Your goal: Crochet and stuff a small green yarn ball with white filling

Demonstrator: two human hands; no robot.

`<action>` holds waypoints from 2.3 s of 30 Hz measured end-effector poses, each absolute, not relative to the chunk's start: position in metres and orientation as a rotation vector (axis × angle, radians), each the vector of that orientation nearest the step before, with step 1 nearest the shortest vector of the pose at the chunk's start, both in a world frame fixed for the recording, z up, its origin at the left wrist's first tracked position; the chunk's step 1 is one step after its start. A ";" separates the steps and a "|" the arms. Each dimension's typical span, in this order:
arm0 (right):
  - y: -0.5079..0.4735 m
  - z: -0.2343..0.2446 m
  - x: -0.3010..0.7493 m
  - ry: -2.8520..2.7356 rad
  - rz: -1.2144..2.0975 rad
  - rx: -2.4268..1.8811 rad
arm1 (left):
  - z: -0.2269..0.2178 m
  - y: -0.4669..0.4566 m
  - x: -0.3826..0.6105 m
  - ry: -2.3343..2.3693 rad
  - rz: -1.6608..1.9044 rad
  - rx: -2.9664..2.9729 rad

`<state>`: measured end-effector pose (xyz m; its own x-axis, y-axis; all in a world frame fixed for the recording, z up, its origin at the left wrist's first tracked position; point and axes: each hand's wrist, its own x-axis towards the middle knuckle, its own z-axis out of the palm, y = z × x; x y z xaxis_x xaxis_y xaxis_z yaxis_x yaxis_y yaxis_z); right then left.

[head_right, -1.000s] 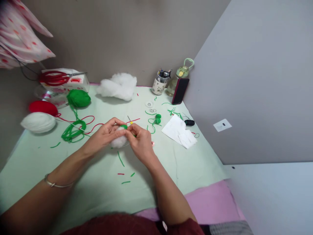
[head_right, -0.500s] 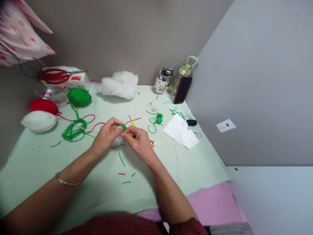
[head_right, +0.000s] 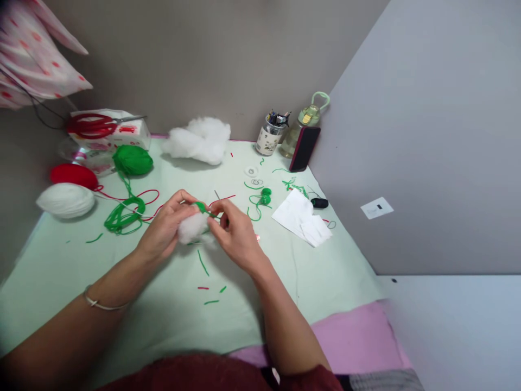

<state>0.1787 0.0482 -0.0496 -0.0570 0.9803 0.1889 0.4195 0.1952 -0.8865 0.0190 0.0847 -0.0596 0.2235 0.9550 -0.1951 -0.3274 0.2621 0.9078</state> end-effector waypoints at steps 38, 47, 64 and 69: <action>0.055 -0.048 0.183 -1.303 1.224 -1.388 | -0.058 0.078 0.017 0.954 0.931 1.374; 0.054 -0.048 0.189 -1.363 1.161 -1.402 | -0.045 0.084 0.006 0.791 0.876 1.281; 0.042 -0.041 0.166 -1.433 0.996 -1.492 | -0.061 0.081 0.021 0.978 1.049 1.173; 0.045 -0.039 0.171 -1.376 0.874 -1.512 | -0.046 0.081 0.011 0.870 0.896 1.207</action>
<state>0.1708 0.0449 -0.0391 0.1361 0.9888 0.0620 0.3644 0.0083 -0.9312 0.0111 0.0806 -0.0455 0.3973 0.9145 -0.0767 -0.1029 0.1274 0.9865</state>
